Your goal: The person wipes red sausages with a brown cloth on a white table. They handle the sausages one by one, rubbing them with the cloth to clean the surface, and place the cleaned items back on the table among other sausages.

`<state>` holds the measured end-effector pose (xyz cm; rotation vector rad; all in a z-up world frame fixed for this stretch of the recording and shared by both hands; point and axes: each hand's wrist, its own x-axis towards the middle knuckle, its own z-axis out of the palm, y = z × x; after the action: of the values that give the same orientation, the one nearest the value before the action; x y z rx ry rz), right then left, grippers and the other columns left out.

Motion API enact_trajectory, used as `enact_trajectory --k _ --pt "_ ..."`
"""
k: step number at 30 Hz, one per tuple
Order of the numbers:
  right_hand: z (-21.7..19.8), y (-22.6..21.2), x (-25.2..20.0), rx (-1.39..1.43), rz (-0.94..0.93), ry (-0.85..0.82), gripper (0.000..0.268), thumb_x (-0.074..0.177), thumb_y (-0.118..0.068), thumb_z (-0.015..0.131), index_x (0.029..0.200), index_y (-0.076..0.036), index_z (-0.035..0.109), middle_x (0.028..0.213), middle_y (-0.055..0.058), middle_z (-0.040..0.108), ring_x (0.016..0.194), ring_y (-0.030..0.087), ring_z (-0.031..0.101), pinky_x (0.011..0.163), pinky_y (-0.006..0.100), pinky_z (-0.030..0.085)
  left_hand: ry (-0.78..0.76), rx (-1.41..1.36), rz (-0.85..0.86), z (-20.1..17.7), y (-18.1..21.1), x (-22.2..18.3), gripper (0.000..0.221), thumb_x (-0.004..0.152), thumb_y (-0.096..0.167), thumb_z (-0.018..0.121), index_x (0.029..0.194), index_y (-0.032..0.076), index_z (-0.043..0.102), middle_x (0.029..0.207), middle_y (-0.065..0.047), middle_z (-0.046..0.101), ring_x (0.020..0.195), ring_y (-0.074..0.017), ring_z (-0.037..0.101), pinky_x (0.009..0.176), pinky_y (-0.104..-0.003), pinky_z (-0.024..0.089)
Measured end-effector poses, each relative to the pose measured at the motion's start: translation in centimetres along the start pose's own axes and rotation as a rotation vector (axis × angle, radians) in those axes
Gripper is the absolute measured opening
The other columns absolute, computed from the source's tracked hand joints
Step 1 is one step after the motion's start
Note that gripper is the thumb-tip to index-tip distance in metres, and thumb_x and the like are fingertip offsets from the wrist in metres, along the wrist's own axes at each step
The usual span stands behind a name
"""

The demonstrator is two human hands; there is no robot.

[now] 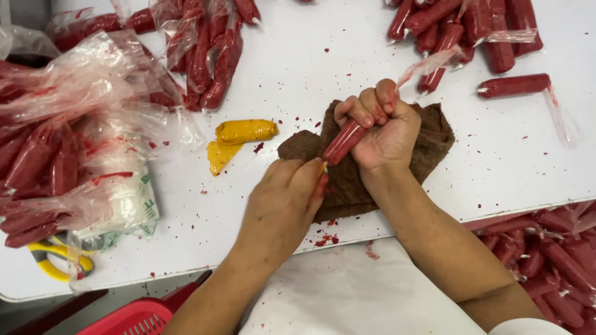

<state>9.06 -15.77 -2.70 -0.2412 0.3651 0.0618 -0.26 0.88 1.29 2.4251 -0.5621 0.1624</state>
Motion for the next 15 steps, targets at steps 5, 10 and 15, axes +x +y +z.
enact_trajectory --k 5,10,15 --pt "0.4 0.4 -0.5 -0.07 0.037 -0.087 0.019 0.073 -0.003 0.051 0.062 -0.013 0.04 0.053 -0.003 0.026 0.049 0.012 0.03 0.072 0.033 0.048 -0.05 0.037 -0.031 0.9 -0.6 1.0 0.011 0.094 0.01 0.064 0.104 0.005 0.062 0.087 -0.012 0.058 0.082 -0.0332 0.055 0.067 -0.046 0.05" --pt "0.9 -0.4 -1.5 -0.25 0.062 -0.29 0.009 0.076 -0.007 0.052 0.069 -0.011 0.048 0.057 -0.002 0.035 0.056 0.015 0.041 0.086 0.048 0.054 -0.083 0.15 -0.154 -5.4 -1.2 2.7 0.047 0.087 0.035 0.071 0.127 0.011 0.061 0.121 -0.016 0.059 0.109 -0.0339 0.055 0.087 -0.048 0.048" --pt "2.7 0.1 -3.5 -0.427 0.204 -0.556 0.02 0.086 -0.018 0.052 0.089 0.0 0.06 0.067 0.012 0.05 0.074 0.029 0.056 0.105 0.057 0.048 0.112 -0.058 -0.015 -7.6 -1.0 5.4 0.067 0.093 0.044 0.072 0.143 0.008 0.048 0.145 -0.021 0.045 0.135 -0.0367 0.044 0.112 -0.049 0.042"
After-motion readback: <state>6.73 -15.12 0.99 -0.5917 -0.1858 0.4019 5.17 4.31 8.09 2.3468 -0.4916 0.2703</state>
